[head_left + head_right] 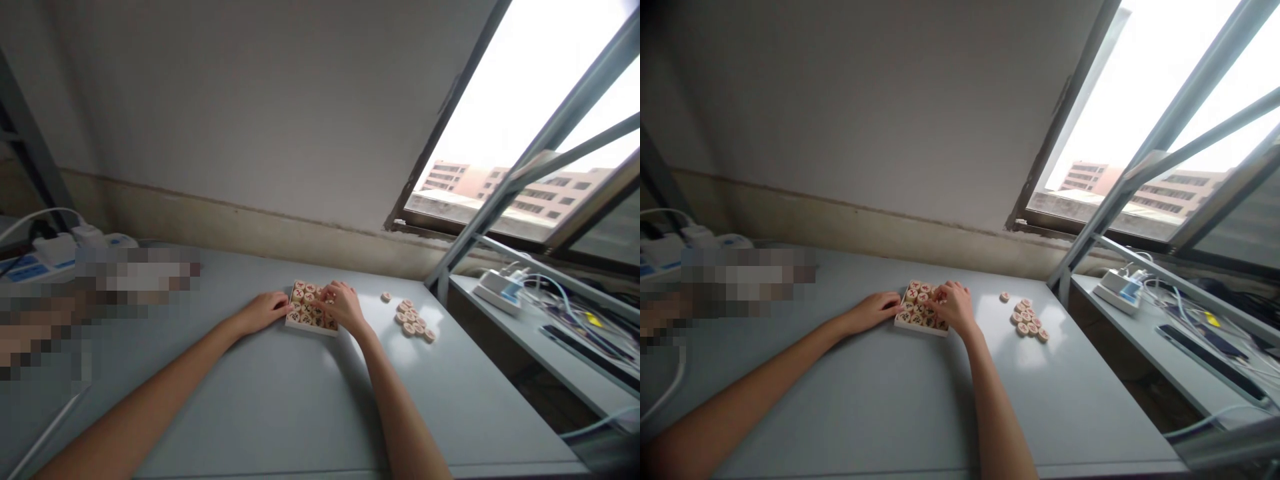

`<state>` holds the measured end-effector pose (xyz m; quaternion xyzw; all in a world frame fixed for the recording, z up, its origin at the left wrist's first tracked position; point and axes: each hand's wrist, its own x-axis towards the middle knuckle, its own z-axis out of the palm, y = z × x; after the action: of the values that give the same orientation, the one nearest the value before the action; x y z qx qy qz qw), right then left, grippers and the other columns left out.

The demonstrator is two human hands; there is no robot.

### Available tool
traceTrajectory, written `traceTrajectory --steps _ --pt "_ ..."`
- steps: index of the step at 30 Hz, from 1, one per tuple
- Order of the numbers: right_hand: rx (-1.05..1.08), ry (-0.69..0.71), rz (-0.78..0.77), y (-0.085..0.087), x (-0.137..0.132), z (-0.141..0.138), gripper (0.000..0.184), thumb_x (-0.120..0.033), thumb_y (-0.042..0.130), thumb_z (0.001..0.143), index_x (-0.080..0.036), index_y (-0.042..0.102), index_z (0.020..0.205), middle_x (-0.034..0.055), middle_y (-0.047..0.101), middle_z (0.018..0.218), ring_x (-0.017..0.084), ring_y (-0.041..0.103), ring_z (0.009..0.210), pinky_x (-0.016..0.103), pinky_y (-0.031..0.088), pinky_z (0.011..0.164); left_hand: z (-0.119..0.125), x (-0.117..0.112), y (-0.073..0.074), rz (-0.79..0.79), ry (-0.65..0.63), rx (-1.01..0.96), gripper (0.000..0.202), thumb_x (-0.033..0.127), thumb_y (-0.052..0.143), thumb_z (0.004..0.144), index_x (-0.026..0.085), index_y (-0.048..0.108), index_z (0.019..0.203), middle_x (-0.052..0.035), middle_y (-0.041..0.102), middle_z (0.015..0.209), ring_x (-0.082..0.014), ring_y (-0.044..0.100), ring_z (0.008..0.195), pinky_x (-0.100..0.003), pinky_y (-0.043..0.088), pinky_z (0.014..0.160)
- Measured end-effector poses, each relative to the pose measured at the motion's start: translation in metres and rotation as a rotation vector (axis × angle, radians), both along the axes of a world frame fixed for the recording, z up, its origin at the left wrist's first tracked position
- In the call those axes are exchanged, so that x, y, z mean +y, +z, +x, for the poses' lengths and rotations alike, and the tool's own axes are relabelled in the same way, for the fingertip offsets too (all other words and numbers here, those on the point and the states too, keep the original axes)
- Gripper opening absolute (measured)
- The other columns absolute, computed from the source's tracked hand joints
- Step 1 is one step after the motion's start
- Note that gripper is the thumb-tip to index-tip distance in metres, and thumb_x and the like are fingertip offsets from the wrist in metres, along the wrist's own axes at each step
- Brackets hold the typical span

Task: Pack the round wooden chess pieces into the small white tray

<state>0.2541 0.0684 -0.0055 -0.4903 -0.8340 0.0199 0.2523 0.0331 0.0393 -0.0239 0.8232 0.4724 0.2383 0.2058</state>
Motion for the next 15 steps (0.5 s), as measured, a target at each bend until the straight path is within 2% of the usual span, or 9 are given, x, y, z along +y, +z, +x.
traceTrajectory --steps 4,9,13,15 --pt "-0.007 0.021 0.053 -0.002 -0.002 -0.002 0.02 -0.045 0.057 0.075 -0.026 0.064 0.077 0.0029 0.055 0.085 0.019 0.046 0.084 0.03 0.031 0.072 0.0 0.0 -0.002 0.003 0.015 0.003 0.037 0.046 0.036 0.082 0.016 0.053 0.069 -0.0019 0.056 0.072 -0.0138 0.049 0.067 -0.022 0.033 0.062" --pt "-0.03 0.018 0.072 -0.003 -0.006 -0.007 0.017 -0.041 0.057 0.076 -0.026 0.065 0.077 0.0038 0.054 0.087 0.02 0.046 0.085 0.032 0.032 0.074 0.0 0.001 -0.004 0.016 0.032 0.007 0.038 0.047 0.036 0.082 0.016 0.052 0.067 -0.0018 0.055 0.07 -0.0134 0.048 0.065 -0.022 0.032 0.061" --pt "0.094 0.043 0.008 0.005 -0.001 0.005 0.019 -0.041 0.053 0.077 -0.026 0.064 0.081 0.0031 0.054 0.086 0.019 0.047 0.086 0.031 0.035 0.076 0.0 0.0 -0.003 0.015 0.026 0.004 0.039 0.048 0.035 0.082 0.016 0.051 0.067 -0.0016 0.055 0.07 -0.0133 0.047 0.064 -0.022 0.032 0.06" --pt "0.19 -0.032 0.019 0.007 0.006 0.019 0.023 -0.041 0.048 0.08 -0.025 0.062 0.09 0.0042 0.054 0.091 0.019 0.047 0.089 0.031 0.036 0.077 0.0 -0.001 -0.001 0.011 0.009 0.001 0.039 0.048 0.034 0.082 0.017 0.05 0.067 -0.0015 0.054 0.07 -0.0133 0.047 0.064 -0.022 0.032 0.06"
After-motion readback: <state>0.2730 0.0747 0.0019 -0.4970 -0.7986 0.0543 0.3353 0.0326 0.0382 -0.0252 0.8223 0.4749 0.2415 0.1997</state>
